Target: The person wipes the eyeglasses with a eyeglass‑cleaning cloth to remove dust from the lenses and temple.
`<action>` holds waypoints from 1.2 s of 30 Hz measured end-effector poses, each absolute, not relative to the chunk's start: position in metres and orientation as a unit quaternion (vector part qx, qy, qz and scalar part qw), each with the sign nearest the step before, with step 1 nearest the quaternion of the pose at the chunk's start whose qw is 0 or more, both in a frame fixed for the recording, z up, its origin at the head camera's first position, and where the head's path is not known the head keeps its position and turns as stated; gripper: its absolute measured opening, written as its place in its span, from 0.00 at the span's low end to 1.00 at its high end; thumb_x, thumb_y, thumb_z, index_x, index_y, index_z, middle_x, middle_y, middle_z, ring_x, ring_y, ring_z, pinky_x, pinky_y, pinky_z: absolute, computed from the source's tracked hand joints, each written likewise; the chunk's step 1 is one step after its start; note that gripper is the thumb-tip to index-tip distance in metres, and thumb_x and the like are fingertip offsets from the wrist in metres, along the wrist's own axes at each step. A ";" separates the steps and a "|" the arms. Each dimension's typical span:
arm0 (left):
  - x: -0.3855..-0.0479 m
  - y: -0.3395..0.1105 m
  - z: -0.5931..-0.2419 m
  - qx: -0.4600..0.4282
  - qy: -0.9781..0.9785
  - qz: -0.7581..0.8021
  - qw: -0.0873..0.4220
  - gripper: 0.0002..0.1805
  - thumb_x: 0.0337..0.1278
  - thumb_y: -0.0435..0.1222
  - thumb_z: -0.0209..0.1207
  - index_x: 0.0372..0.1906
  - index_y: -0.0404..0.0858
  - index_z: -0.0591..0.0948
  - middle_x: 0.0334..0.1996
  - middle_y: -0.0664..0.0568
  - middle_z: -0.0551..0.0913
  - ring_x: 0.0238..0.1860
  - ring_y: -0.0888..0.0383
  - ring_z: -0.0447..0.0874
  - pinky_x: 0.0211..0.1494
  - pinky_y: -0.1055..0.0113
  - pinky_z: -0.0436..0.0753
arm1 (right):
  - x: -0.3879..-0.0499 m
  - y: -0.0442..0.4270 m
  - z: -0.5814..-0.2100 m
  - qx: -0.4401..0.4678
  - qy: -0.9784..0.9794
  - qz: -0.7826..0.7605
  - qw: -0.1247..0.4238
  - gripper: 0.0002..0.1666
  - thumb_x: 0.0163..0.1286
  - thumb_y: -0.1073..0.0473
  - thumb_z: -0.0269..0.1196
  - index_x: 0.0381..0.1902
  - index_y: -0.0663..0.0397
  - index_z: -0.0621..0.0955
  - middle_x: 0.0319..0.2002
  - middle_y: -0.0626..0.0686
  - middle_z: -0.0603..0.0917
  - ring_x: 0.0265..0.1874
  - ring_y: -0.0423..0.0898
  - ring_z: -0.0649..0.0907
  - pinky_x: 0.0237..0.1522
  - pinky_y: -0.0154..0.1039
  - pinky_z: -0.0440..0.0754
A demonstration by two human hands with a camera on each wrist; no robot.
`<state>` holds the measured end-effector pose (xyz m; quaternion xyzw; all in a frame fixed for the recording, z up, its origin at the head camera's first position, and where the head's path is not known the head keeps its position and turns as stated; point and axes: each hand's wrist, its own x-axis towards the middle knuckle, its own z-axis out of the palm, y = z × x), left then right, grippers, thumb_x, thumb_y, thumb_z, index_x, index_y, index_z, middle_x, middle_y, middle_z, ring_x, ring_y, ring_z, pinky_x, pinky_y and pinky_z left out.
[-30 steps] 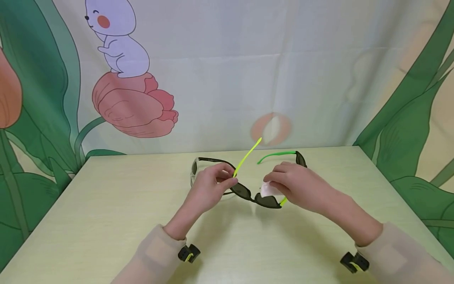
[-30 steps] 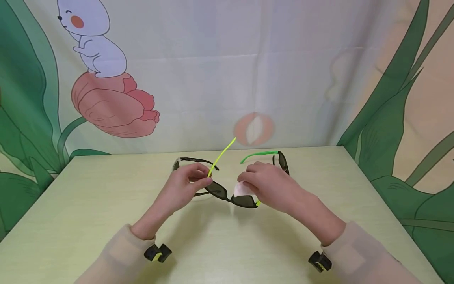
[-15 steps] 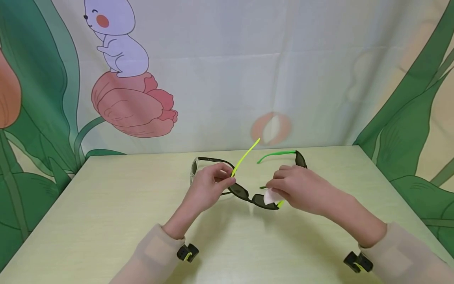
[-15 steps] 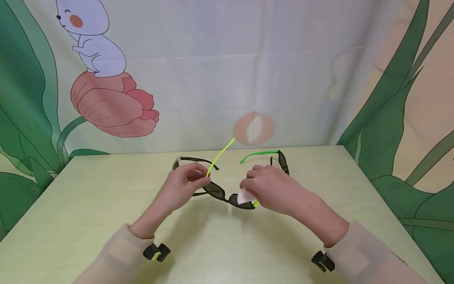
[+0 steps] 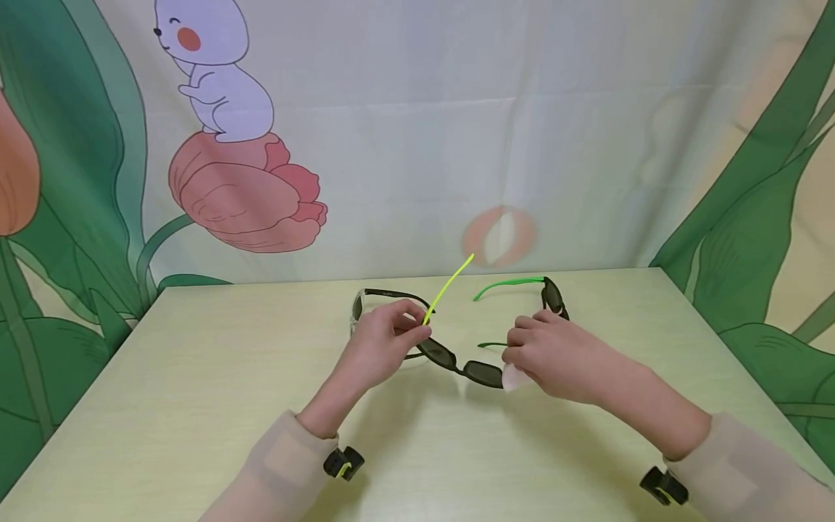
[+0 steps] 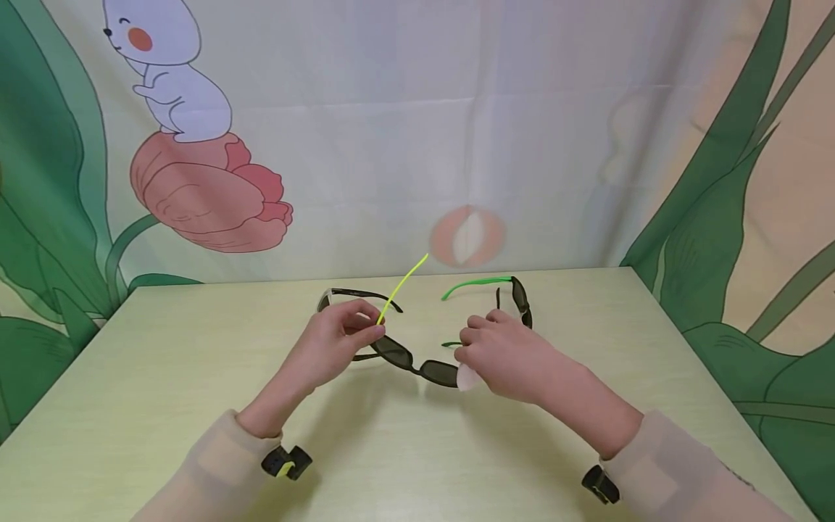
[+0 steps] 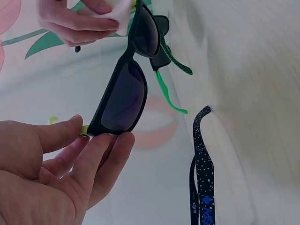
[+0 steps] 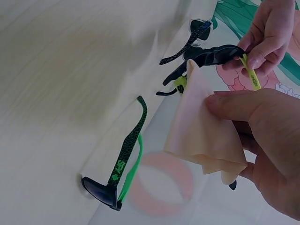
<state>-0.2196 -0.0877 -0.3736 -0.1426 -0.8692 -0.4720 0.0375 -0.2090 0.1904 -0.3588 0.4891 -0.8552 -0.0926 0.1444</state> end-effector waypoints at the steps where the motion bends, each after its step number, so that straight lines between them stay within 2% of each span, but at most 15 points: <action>1: -0.220 -0.088 -0.374 -0.142 -0.870 -0.471 0.036 0.03 0.64 0.32 0.68 0.38 0.40 0.84 0.35 0.52 0.88 0.38 0.57 0.88 0.39 0.60 0.83 | -0.209 0.190 -0.360 0.489 -0.855 -0.097 0.145 0.10 0.58 0.67 0.76 0.33 0.50 0.85 0.31 0.46 0.81 0.35 0.47 0.78 0.41 0.44 0.78; 6: -0.221 -0.088 -0.371 -0.144 -0.875 -0.462 0.034 0.03 0.65 0.32 0.67 0.39 0.39 0.83 0.35 0.51 0.88 0.38 0.56 0.88 0.40 0.59 0.83 | -0.209 0.191 -0.363 0.488 -0.853 -0.117 0.147 0.09 0.59 0.67 0.75 0.32 0.50 0.85 0.31 0.46 0.82 0.37 0.47 0.79 0.47 0.46 0.78; 12: -0.223 -0.087 -0.369 -0.144 -0.880 -0.452 0.025 0.04 0.66 0.32 0.66 0.41 0.38 0.82 0.36 0.50 0.88 0.39 0.56 0.88 0.41 0.57 0.83 | -0.209 0.189 -0.367 0.478 -0.855 -0.143 0.143 0.10 0.57 0.61 0.78 0.31 0.50 0.85 0.33 0.46 0.84 0.43 0.49 0.80 0.57 0.52 0.78; 16: -0.224 -0.086 -0.368 -0.143 -0.885 -0.442 0.020 0.04 0.66 0.32 0.66 0.41 0.38 0.82 0.36 0.50 0.88 0.39 0.55 0.87 0.42 0.57 0.83 | -0.209 0.187 -0.371 0.482 -0.846 -0.169 0.154 0.12 0.54 0.60 0.79 0.28 0.50 0.84 0.31 0.45 0.83 0.43 0.48 0.80 0.60 0.52 0.77; 19: -0.225 -0.086 -0.368 -0.143 -0.889 -0.435 0.020 0.04 0.66 0.32 0.67 0.41 0.38 0.82 0.36 0.50 0.89 0.39 0.55 0.87 0.42 0.57 0.83 | -0.209 0.185 -0.375 0.489 -0.837 -0.181 0.167 0.14 0.51 0.61 0.81 0.26 0.50 0.83 0.28 0.44 0.81 0.37 0.46 0.78 0.55 0.46 0.79; 23: -0.225 -0.087 -0.368 -0.145 -0.891 -0.430 0.017 0.04 0.66 0.32 0.66 0.41 0.39 0.81 0.36 0.49 0.89 0.39 0.55 0.87 0.42 0.57 0.83 | -0.209 0.184 -0.380 0.497 -0.829 -0.185 0.179 0.18 0.47 0.67 0.81 0.28 0.49 0.82 0.26 0.45 0.76 0.32 0.46 0.75 0.43 0.41 0.76; 27: -0.226 -0.087 -0.367 -0.145 -0.891 -0.430 0.012 0.05 0.67 0.33 0.66 0.41 0.38 0.81 0.37 0.49 0.89 0.40 0.54 0.87 0.43 0.56 0.83 | -0.208 0.183 -0.385 0.504 -0.822 -0.189 0.187 0.21 0.45 0.73 0.79 0.30 0.48 0.82 0.26 0.45 0.75 0.30 0.46 0.75 0.40 0.39 0.74; 32: -0.227 -0.088 -0.366 -0.144 -0.891 -0.430 0.010 0.05 0.67 0.33 0.66 0.42 0.37 0.82 0.38 0.48 0.88 0.40 0.54 0.87 0.43 0.57 0.83 | -0.207 0.181 -0.388 0.517 -0.807 -0.194 0.211 0.19 0.45 0.72 0.80 0.24 0.46 0.82 0.24 0.44 0.74 0.27 0.43 0.71 0.35 0.34 0.70; 36: -0.229 -0.089 -0.367 -0.138 -0.890 -0.434 0.012 0.05 0.67 0.34 0.65 0.44 0.37 0.83 0.38 0.49 0.88 0.40 0.55 0.87 0.43 0.57 0.83 | -0.206 0.180 -0.388 0.530 -0.797 -0.189 0.221 0.16 0.49 0.64 0.81 0.21 0.45 0.83 0.22 0.44 0.71 0.25 0.42 0.67 0.31 0.31 0.66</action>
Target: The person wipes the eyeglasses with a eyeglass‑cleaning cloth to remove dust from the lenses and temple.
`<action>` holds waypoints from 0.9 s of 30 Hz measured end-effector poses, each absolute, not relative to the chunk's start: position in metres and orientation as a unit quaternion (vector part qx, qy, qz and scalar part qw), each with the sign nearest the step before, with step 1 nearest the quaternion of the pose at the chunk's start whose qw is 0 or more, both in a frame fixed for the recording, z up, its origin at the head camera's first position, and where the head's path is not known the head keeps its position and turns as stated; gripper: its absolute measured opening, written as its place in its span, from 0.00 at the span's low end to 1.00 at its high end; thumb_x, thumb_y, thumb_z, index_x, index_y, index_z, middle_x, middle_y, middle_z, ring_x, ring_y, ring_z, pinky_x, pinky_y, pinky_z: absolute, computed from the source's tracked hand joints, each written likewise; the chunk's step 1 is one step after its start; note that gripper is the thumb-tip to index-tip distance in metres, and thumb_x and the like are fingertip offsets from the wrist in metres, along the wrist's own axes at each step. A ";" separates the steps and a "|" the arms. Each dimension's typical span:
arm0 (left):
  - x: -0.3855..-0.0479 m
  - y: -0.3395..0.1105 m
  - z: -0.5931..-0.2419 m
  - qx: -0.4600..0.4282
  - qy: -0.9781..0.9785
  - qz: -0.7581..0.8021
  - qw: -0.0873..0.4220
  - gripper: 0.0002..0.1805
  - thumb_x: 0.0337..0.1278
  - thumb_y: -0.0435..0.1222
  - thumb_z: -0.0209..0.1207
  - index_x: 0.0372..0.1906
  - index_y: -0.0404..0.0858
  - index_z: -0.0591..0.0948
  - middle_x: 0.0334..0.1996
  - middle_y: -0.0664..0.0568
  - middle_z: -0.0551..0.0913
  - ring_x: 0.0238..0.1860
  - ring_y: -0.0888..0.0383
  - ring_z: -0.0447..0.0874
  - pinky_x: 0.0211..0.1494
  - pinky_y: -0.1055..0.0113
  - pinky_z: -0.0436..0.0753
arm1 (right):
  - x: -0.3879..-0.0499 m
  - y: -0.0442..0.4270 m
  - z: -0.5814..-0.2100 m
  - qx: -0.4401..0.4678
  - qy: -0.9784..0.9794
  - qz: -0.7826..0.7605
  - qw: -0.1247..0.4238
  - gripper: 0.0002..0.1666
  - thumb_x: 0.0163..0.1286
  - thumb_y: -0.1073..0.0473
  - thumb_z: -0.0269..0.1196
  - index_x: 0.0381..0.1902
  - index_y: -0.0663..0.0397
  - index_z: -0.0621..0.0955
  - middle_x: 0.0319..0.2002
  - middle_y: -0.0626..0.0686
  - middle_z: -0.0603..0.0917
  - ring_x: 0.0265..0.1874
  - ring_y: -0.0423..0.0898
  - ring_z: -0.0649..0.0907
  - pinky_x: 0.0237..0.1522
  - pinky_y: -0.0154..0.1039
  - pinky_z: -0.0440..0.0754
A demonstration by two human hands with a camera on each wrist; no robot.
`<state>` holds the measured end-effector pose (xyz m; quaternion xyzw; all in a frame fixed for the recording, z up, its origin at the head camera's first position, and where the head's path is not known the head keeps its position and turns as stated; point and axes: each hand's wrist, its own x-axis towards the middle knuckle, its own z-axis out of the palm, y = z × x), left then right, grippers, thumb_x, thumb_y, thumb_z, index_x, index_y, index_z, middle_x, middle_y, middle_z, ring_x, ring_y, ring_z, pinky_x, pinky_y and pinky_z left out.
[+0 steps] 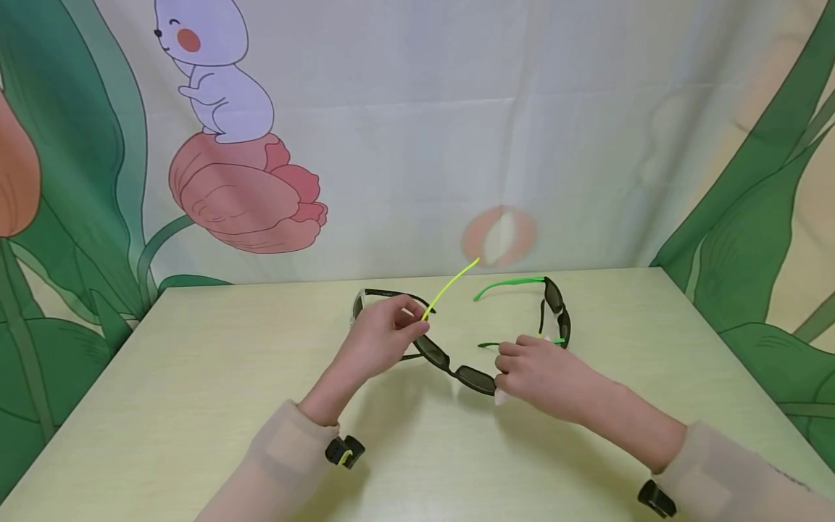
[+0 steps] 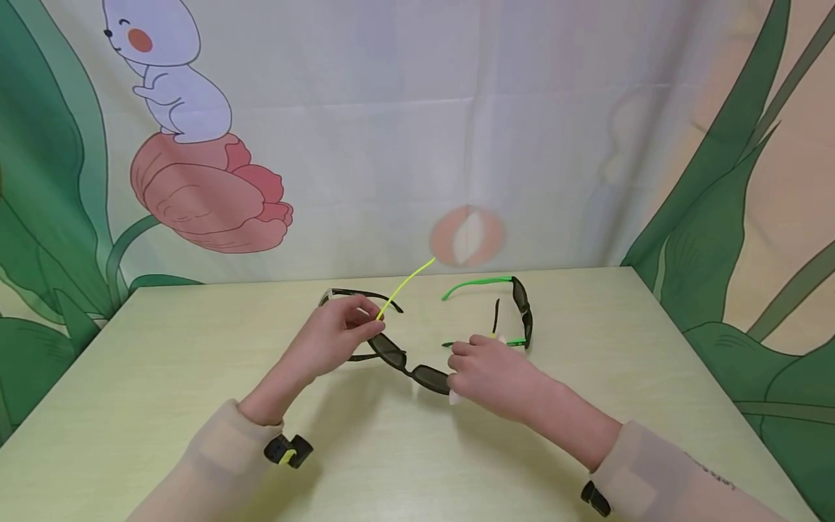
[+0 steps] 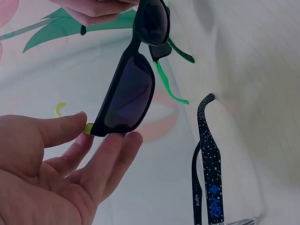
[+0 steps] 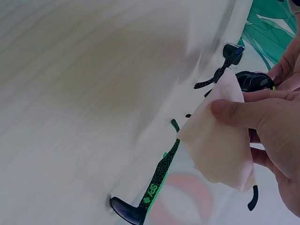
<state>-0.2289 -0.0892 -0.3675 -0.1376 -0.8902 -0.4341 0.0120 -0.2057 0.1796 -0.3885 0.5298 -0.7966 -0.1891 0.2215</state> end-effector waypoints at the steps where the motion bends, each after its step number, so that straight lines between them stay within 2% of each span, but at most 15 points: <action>1: -0.229 -0.090 -0.368 -0.137 -0.890 -0.435 0.013 0.05 0.67 0.34 0.65 0.44 0.37 0.83 0.39 0.49 0.88 0.40 0.55 0.87 0.43 0.58 0.84 | -0.206 0.179 -0.389 0.532 -0.795 -0.188 0.222 0.15 0.49 0.62 0.82 0.21 0.44 0.83 0.22 0.43 0.71 0.25 0.42 0.67 0.30 0.30 0.65; 3: -0.230 -0.090 -0.368 -0.139 -0.888 -0.437 0.014 0.06 0.68 0.34 0.65 0.45 0.37 0.84 0.40 0.50 0.88 0.42 0.53 0.86 0.44 0.57 0.84 | -0.205 0.178 -0.389 0.537 -0.791 -0.190 0.223 0.15 0.50 0.60 0.81 0.21 0.43 0.83 0.22 0.43 0.72 0.25 0.41 0.66 0.29 0.30 0.64; 8: -0.232 -0.091 -0.369 -0.146 -0.888 -0.436 0.019 0.06 0.69 0.35 0.64 0.46 0.37 0.84 0.43 0.49 0.86 0.46 0.49 0.85 0.45 0.57 0.84 | -0.205 0.175 -0.391 0.546 -0.781 -0.195 0.233 0.17 0.49 0.64 0.81 0.25 0.45 0.80 0.22 0.42 0.73 0.26 0.41 0.66 0.29 0.30 0.64; 15: -0.236 -0.095 -0.375 -0.145 -0.878 -0.456 0.016 0.09 0.71 0.36 0.63 0.50 0.37 0.84 0.46 0.49 0.85 0.48 0.48 0.83 0.47 0.55 0.83 | -0.204 0.175 -0.393 0.555 -0.771 -0.190 0.248 0.19 0.50 0.73 0.74 0.28 0.47 0.77 0.22 0.42 0.72 0.27 0.42 0.65 0.31 0.31 0.65; 27: -0.239 -0.096 -0.383 -0.098 -0.873 -0.478 0.001 0.22 0.72 0.44 0.62 0.62 0.36 0.77 0.55 0.44 0.82 0.53 0.46 0.81 0.52 0.53 0.82 | -0.202 0.173 -0.393 0.551 -0.788 -0.132 0.239 0.17 0.53 0.72 0.74 0.30 0.48 0.78 0.25 0.41 0.76 0.29 0.41 0.69 0.30 0.30 0.71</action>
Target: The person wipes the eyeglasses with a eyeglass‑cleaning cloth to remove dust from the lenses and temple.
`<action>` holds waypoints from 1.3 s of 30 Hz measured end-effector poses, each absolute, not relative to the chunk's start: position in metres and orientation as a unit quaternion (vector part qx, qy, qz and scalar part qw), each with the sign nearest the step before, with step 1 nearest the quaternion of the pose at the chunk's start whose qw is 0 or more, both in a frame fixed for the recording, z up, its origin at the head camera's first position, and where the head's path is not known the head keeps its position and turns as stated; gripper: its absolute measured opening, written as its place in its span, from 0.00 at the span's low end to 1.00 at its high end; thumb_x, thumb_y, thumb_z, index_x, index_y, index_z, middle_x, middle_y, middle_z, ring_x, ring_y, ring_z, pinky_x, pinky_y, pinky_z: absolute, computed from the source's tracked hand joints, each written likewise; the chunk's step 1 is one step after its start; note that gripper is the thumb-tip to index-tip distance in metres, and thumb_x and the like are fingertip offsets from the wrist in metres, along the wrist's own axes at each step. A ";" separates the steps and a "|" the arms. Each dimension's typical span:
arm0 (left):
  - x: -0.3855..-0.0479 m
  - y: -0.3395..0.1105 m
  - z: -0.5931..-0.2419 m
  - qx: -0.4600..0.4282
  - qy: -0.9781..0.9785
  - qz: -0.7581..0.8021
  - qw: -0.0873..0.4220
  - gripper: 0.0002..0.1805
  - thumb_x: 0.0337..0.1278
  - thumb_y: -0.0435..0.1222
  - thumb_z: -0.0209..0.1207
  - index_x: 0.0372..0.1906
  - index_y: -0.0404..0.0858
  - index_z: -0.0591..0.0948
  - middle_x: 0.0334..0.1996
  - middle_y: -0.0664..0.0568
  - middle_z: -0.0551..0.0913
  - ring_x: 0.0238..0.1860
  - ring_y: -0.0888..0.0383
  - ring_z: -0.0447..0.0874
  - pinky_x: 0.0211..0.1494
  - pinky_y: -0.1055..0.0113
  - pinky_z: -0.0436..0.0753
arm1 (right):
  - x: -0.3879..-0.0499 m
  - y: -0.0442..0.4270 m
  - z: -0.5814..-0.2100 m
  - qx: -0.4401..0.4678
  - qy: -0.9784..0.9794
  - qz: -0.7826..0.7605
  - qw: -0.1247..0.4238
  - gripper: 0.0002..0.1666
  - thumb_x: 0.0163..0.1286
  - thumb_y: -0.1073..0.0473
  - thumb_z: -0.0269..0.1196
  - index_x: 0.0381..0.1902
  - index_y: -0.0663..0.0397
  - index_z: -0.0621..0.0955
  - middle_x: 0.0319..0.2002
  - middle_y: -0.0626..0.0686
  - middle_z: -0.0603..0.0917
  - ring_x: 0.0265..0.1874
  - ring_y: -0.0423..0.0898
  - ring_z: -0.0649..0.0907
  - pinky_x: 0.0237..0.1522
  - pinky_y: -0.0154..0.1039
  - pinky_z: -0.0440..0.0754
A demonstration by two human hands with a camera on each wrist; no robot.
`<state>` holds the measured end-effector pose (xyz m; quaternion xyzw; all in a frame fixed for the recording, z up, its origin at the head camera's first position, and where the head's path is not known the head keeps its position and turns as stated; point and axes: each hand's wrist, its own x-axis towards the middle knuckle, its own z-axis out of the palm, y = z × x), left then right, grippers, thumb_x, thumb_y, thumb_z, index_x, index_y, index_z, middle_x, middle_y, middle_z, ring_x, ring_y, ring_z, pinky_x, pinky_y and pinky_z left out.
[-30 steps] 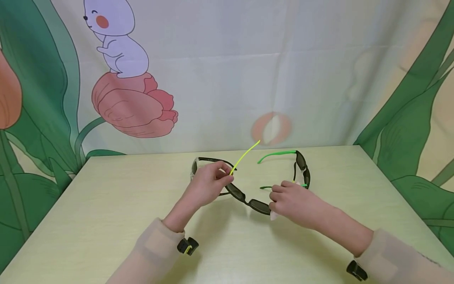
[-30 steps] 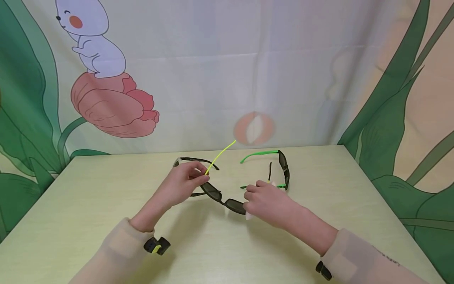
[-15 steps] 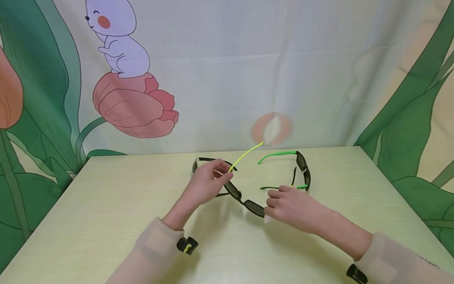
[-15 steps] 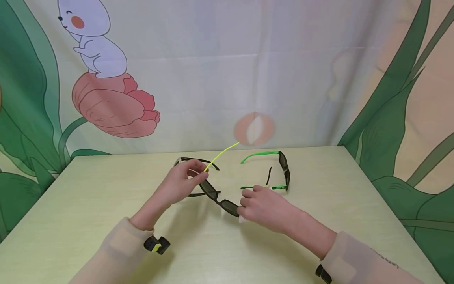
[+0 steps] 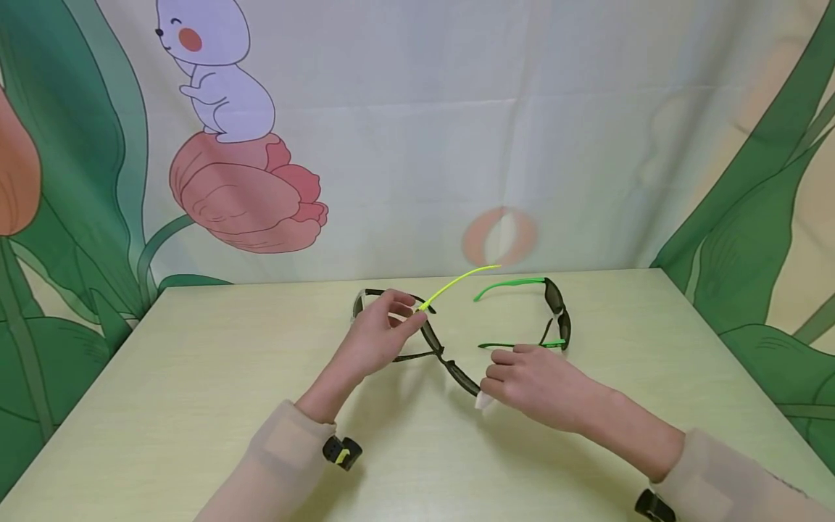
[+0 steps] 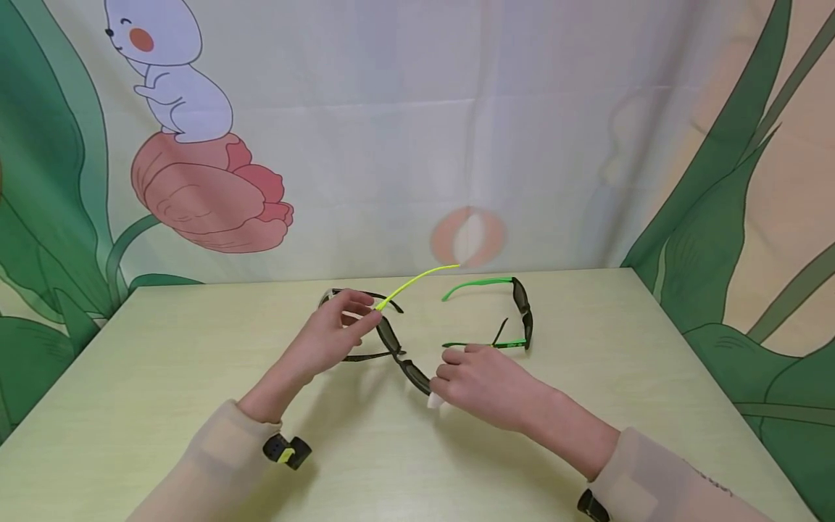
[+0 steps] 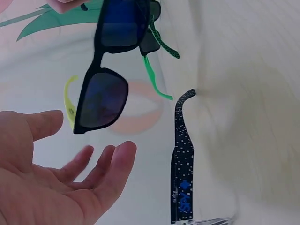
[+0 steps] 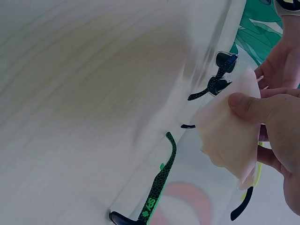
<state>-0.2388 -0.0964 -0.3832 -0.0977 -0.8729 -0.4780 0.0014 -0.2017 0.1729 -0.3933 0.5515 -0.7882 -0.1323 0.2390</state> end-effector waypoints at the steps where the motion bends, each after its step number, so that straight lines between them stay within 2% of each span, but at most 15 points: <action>1: -0.239 -0.097 -0.384 -0.092 -0.871 -0.482 -0.003 0.24 0.72 0.45 0.62 0.64 0.35 0.76 0.55 0.44 0.81 0.54 0.46 0.81 0.53 0.53 0.83 | -0.202 0.173 -0.393 0.551 -0.789 -0.123 0.243 0.17 0.53 0.72 0.74 0.30 0.48 0.78 0.24 0.41 0.77 0.29 0.41 0.70 0.30 0.30 0.72; 8: -0.236 -0.094 -0.389 -0.085 -0.837 -0.537 -0.054 0.31 0.72 0.47 0.62 0.68 0.31 0.72 0.58 0.41 0.77 0.57 0.46 0.80 0.52 0.58 0.86 | -0.204 0.171 -0.395 0.532 -0.807 -0.043 0.253 0.14 0.62 0.61 0.75 0.29 0.50 0.78 0.27 0.41 0.80 0.28 0.41 0.74 0.25 0.31 0.75; 14: -0.234 -0.088 -0.393 -0.096 -0.804 -0.577 -0.111 0.34 0.72 0.47 0.63 0.71 0.31 0.69 0.59 0.41 0.76 0.59 0.45 0.80 0.55 0.59 0.85 | -0.204 0.166 -0.396 0.521 -0.810 0.009 0.268 0.13 0.62 0.60 0.76 0.30 0.50 0.79 0.27 0.41 0.79 0.27 0.41 0.76 0.21 0.31 0.74; 18: -0.234 -0.085 -0.393 -0.107 -0.749 -0.637 -0.149 0.34 0.73 0.41 0.62 0.73 0.27 0.64 0.60 0.37 0.73 0.60 0.42 0.79 0.57 0.54 0.85 | -0.204 0.160 -0.396 0.523 -0.801 0.043 0.287 0.15 0.60 0.59 0.78 0.29 0.50 0.78 0.26 0.42 0.78 0.24 0.40 0.75 0.18 0.29 0.70; 21: -0.235 -0.083 -0.393 -0.112 -0.709 -0.676 -0.168 0.33 0.74 0.36 0.60 0.72 0.25 0.62 0.61 0.36 0.71 0.58 0.44 0.79 0.59 0.50 0.83 | -0.205 0.157 -0.396 0.525 -0.798 0.055 0.290 0.16 0.59 0.60 0.78 0.29 0.50 0.78 0.26 0.42 0.78 0.25 0.40 0.76 0.18 0.29 0.71; 28: -0.235 -0.082 -0.392 -0.112 -0.681 -0.704 -0.166 0.27 0.75 0.33 0.59 0.68 0.24 0.65 0.58 0.38 0.70 0.52 0.51 0.79 0.56 0.54 0.85 | -0.203 0.151 -0.396 0.528 -0.801 0.058 0.277 0.16 0.57 0.63 0.78 0.33 0.51 0.79 0.30 0.43 0.81 0.29 0.41 0.79 0.20 0.32 0.78; 39: -0.234 -0.078 -0.391 -0.091 -0.674 -0.719 -0.139 0.25 0.74 0.32 0.59 0.67 0.26 0.68 0.56 0.40 0.72 0.44 0.53 0.81 0.53 0.53 0.87 | -0.204 0.147 -0.399 0.532 -0.792 0.066 0.292 0.12 0.60 0.59 0.78 0.35 0.52 0.83 0.29 0.44 0.82 0.28 0.41 0.80 0.21 0.32 0.78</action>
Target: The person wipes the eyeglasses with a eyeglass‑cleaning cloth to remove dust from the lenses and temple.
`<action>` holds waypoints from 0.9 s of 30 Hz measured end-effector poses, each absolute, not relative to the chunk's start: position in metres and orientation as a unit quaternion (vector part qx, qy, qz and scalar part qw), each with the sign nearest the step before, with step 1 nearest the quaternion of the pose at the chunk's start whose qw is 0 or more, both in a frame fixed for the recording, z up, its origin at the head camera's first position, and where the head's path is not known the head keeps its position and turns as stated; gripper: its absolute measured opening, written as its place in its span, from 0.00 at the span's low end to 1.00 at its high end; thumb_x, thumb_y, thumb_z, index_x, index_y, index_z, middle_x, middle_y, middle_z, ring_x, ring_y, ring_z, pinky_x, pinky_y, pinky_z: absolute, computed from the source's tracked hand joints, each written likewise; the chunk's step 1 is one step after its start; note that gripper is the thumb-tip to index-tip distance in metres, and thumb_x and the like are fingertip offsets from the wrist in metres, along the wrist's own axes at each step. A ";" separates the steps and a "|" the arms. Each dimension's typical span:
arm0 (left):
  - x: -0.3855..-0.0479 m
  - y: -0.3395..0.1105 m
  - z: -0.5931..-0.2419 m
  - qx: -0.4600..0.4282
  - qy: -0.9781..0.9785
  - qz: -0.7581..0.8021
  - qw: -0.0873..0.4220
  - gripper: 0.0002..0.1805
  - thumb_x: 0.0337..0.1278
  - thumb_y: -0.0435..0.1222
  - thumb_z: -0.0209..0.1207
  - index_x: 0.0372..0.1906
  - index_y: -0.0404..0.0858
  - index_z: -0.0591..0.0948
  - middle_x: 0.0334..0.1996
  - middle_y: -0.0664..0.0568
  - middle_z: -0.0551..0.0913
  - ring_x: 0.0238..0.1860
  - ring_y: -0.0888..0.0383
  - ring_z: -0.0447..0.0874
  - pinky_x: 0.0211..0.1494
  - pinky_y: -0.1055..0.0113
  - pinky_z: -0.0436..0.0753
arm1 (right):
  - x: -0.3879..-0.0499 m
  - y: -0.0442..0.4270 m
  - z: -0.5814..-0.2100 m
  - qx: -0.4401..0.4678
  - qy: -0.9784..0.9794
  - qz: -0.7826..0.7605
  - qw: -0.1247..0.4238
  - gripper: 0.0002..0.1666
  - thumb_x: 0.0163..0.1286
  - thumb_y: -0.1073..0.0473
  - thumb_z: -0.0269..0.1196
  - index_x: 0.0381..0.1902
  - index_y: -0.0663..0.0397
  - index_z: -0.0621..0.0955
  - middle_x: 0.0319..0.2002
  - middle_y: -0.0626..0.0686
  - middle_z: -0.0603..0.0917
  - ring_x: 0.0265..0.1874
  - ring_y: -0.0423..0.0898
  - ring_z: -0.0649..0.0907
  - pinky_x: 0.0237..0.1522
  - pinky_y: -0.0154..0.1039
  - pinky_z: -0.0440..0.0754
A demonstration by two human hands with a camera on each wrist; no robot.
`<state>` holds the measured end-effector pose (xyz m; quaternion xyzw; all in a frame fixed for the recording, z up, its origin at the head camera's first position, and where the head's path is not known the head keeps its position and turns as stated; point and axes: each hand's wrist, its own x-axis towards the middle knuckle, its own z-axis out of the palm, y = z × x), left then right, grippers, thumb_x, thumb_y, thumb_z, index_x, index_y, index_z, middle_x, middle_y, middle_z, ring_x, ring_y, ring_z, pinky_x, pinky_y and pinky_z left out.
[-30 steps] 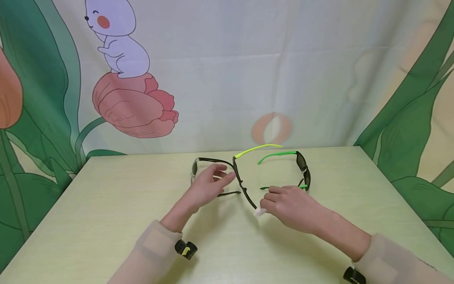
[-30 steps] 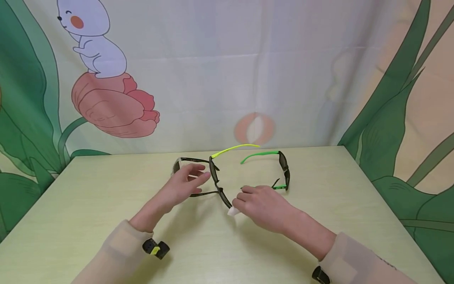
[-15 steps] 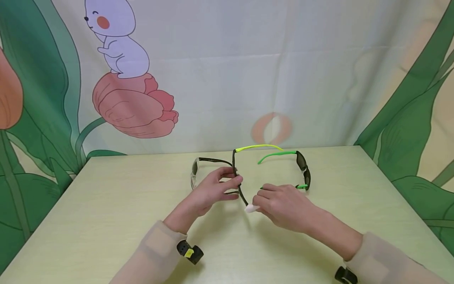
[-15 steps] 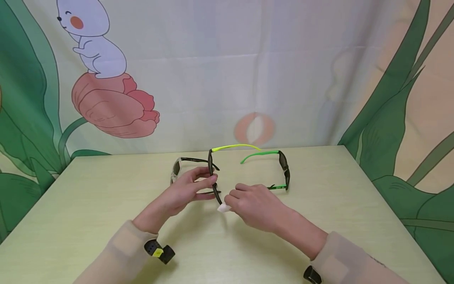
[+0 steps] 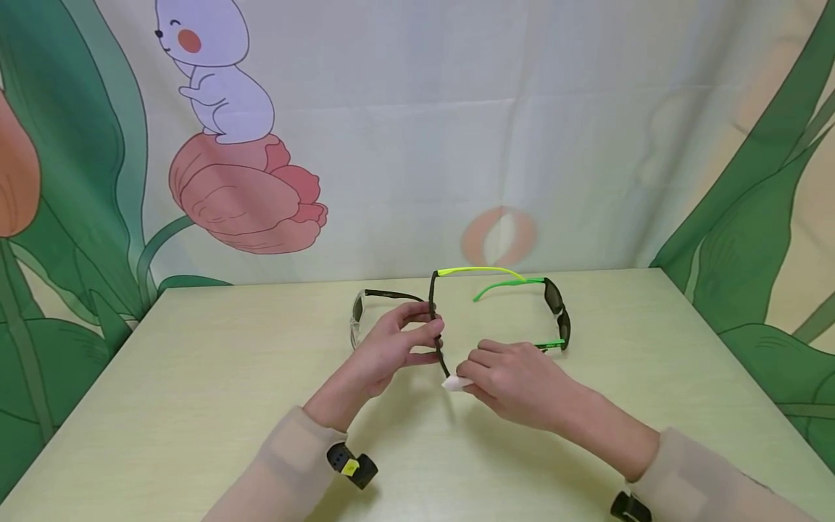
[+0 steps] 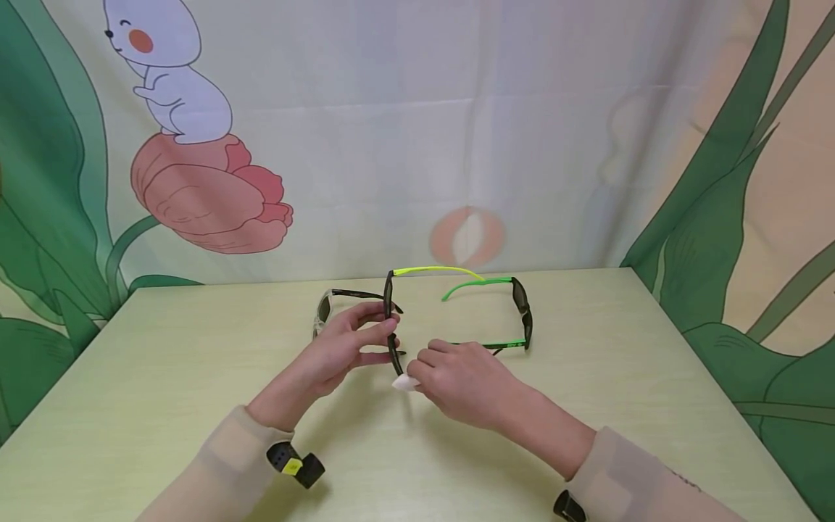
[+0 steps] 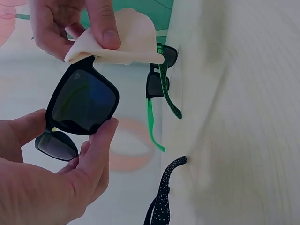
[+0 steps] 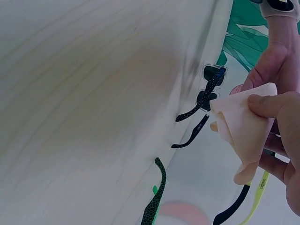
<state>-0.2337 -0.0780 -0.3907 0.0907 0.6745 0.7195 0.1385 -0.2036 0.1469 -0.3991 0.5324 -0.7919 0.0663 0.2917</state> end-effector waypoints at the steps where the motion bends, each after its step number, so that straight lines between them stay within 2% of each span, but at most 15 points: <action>1: -0.233 -0.078 -0.390 0.086 0.675 0.720 0.136 0.25 0.74 0.32 0.60 0.67 0.26 0.68 0.56 0.40 0.73 0.43 0.54 0.81 0.52 0.53 0.87 | -0.204 0.147 -0.399 0.533 -0.792 0.068 0.290 0.12 0.60 0.59 0.78 0.35 0.53 0.83 0.29 0.44 0.82 0.28 0.41 0.80 0.22 0.32 0.79; 7: -0.233 -0.077 -0.389 0.057 0.674 0.727 0.120 0.26 0.71 0.31 0.62 0.68 0.28 0.69 0.58 0.40 0.74 0.42 0.54 0.81 0.51 0.53 0.88 | -0.203 0.145 -0.399 0.529 -0.800 0.073 0.273 0.11 0.63 0.56 0.76 0.37 0.52 0.84 0.31 0.44 0.81 0.28 0.41 0.78 0.27 0.32 0.79; 13: -0.233 -0.078 -0.390 0.059 0.678 0.724 0.115 0.28 0.71 0.31 0.62 0.70 0.30 0.68 0.59 0.41 0.73 0.45 0.50 0.83 0.50 0.53 0.88 | -0.200 0.141 -0.399 0.516 -0.814 0.072 0.258 0.10 0.65 0.59 0.74 0.39 0.54 0.84 0.35 0.47 0.81 0.32 0.43 0.79 0.33 0.34 0.83; 21: -0.232 -0.078 -0.389 0.062 0.682 0.721 0.108 0.27 0.70 0.31 0.63 0.69 0.31 0.70 0.57 0.41 0.73 0.39 0.52 0.86 0.50 0.53 0.88 | -0.199 0.139 -0.400 0.509 -0.815 0.086 0.265 0.10 0.63 0.59 0.76 0.38 0.54 0.85 0.34 0.46 0.82 0.32 0.42 0.80 0.31 0.33 0.84; 27: -0.232 -0.079 -0.387 0.055 0.690 0.714 0.104 0.27 0.70 0.33 0.63 0.69 0.31 0.71 0.57 0.42 0.74 0.39 0.52 0.86 0.49 0.54 0.88 | -0.199 0.141 -0.399 0.506 -0.818 0.088 0.261 0.10 0.62 0.59 0.77 0.37 0.53 0.85 0.32 0.46 0.82 0.31 0.42 0.80 0.31 0.32 0.83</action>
